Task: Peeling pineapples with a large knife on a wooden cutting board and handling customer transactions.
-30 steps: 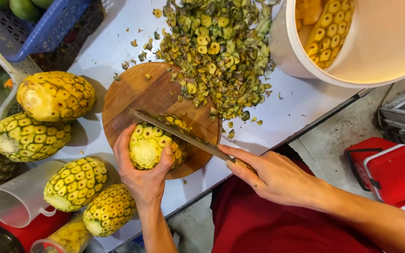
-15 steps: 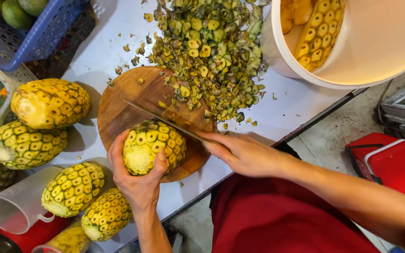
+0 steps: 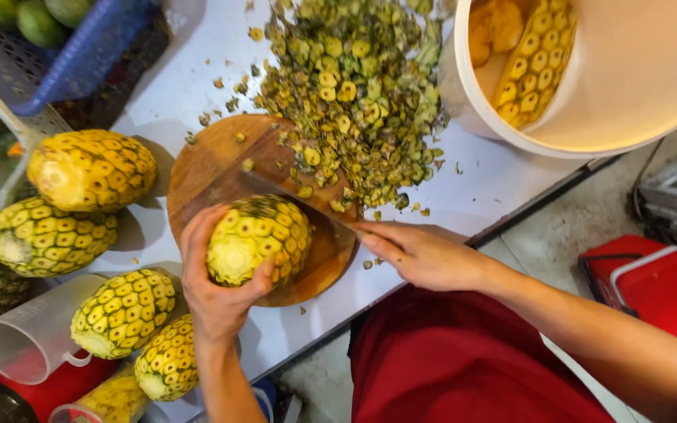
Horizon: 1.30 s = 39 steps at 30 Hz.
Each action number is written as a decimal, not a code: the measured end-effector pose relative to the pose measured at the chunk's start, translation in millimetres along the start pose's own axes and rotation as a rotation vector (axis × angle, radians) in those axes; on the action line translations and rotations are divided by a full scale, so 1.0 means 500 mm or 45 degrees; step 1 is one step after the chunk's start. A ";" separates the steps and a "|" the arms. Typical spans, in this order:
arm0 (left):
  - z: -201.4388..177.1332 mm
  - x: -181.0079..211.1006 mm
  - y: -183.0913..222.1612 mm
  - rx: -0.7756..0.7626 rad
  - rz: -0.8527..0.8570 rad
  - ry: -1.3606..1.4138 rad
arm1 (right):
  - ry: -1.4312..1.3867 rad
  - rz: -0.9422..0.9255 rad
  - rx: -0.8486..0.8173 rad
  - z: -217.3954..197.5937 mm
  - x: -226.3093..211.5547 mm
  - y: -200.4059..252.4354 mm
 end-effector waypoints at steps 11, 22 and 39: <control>0.047 0.035 0.018 0.210 -0.214 0.028 | 0.198 -0.140 0.371 0.033 -0.086 0.134; 0.058 0.023 0.026 0.347 -0.171 -0.113 | 0.229 -0.093 0.387 0.054 -0.067 0.157; 0.051 0.045 0.021 0.312 -0.177 -0.105 | 0.018 -0.192 0.253 0.035 -0.081 0.103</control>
Point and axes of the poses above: each hand's wrist, its own y-axis away from the middle knuckle, its own z-axis out of the palm, x = y × z, the point moved 2 cm from there along -y, towards the middle knuckle, and after that the axes turned 11 degrees about z, right-handed, at the moved point
